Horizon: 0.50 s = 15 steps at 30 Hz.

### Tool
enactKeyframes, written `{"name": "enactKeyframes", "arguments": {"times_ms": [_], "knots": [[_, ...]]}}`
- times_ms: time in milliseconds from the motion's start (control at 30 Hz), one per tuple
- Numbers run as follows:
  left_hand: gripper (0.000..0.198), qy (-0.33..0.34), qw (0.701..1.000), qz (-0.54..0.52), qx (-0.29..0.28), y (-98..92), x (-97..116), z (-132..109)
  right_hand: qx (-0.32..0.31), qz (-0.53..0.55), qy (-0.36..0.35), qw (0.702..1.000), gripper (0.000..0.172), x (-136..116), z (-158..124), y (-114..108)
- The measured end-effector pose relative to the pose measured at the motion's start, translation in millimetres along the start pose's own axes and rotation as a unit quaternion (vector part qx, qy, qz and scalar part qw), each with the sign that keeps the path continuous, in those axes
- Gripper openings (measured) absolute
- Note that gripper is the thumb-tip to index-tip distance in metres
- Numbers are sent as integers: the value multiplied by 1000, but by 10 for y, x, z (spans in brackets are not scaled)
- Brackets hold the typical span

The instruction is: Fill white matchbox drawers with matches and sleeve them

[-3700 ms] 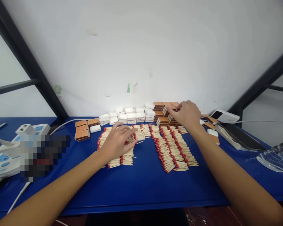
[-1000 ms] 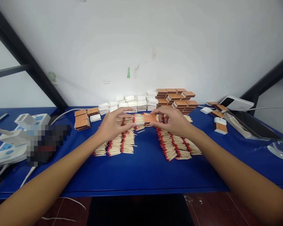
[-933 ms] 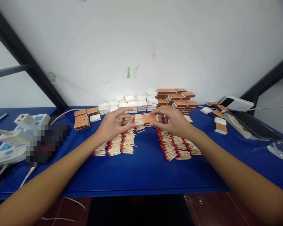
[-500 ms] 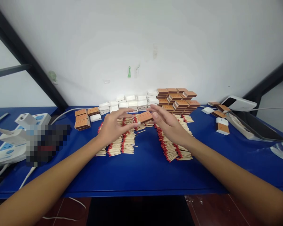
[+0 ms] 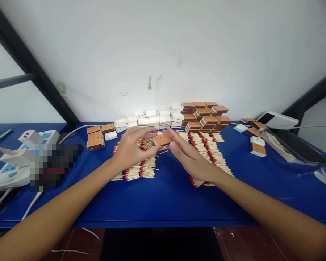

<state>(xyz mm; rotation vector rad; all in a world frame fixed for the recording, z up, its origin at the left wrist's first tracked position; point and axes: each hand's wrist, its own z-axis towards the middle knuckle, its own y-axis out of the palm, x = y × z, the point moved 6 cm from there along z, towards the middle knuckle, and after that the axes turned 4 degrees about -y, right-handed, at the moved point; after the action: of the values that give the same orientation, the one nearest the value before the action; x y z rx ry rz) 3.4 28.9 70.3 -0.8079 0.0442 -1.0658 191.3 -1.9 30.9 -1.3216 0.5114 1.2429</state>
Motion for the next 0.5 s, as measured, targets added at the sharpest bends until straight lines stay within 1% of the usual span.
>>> {"name": "enactKeyframes", "arguments": {"times_ms": [67, 100, 167, 200, 267, 300, 367, 433, 500], "knots": [[48, 0, 999, 33, -21, -91, -61, 65, 14, -54, -39, 998, 78, 41, 42, -55], [44, -10, 998, 59, -37, -176, -119, 111, 24, -101, -64, 993, 76, 52, 63, -94], [39, -55, 990, 102, -78, -420, -300, 205, 54, -194, -115, 973, 75, 53, 98, -183], [40, -91, 984, 108, -105, -566, -420, 237, 65, -230, -131, 962, 74, 54, 113, -225], [43, -180, 969, 137, -95, -939, -697, 262, 87, -279, -149, 945, 72, 44, 136, -304], [46, -209, 962, 157, -79, -1119, -823, 252, 95, -293, -154, 939, 70, 33, 143, -334], [49, -253, 946, 192, -63, -1384, -1071, 185, 102, -306, -165, 932, 67, -1, 148, -367], [53, -279, 933, 220, -63, -1524, -1304, 83, 103, -312, -177, 928, 62, -39, 143, -372], [61, -289, 927, 233, -61, -1588, -1505, -25, 101, -319, -188, 923, 58, -61, 138, -360]]}}
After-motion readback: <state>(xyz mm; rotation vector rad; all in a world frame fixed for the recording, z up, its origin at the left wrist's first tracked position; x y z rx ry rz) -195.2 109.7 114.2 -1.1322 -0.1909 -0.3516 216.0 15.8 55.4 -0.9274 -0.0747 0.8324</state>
